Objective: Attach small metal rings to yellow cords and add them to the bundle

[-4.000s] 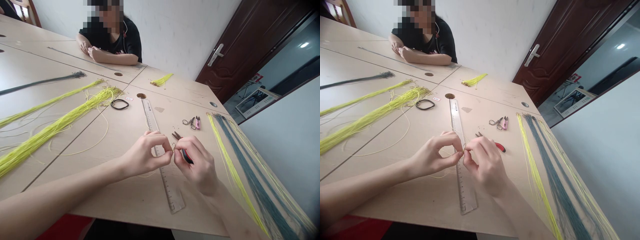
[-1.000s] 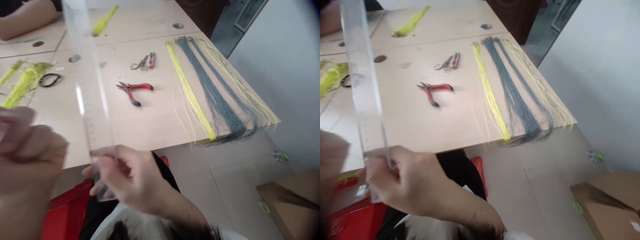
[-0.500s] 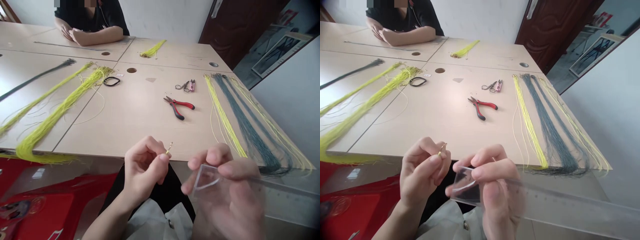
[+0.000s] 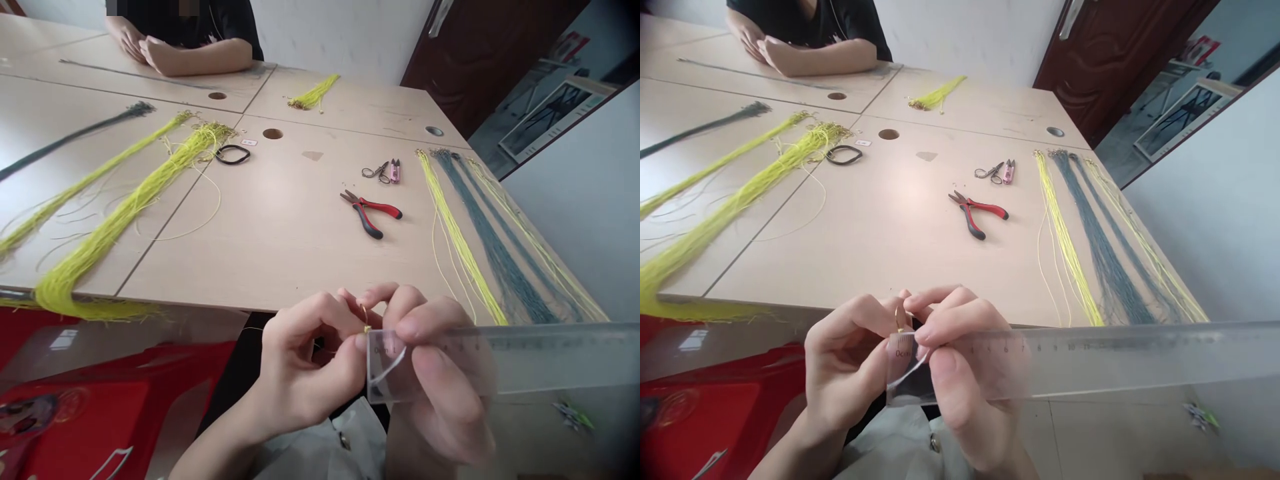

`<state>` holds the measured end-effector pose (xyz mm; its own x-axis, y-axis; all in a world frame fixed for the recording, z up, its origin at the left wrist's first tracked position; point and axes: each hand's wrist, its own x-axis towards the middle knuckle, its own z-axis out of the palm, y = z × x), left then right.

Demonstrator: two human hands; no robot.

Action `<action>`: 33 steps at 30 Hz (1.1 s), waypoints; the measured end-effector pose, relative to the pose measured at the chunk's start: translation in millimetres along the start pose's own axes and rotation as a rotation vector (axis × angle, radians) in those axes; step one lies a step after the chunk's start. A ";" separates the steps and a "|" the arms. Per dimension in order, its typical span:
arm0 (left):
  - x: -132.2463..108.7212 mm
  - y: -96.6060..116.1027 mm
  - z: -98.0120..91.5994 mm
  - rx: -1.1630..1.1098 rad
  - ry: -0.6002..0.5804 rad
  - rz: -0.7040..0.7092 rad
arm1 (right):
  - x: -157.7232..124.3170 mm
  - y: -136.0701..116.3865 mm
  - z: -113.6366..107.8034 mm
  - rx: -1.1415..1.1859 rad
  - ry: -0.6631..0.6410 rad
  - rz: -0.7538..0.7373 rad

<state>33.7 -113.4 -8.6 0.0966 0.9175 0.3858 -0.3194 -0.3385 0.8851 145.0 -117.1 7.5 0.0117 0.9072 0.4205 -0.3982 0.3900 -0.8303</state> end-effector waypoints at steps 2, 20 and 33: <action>1.5 1.4 -1.6 0.025 -0.009 0.012 | 0.6 0.3 0.8 0.003 -0.009 0.027; 4.6 3.0 -6.9 0.130 -0.112 0.084 | 1.6 -0.1 -0.8 0.069 -0.002 0.143; 2.7 4.2 -7.6 0.143 -0.120 0.079 | -0.6 -2.0 0.0 0.074 -0.002 0.151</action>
<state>25.5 -110.8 -5.7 0.1907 0.8585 0.4760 -0.1945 -0.4423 0.8756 145.7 -118.5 8.9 -0.0552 0.9542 0.2940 -0.4616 0.2367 -0.8549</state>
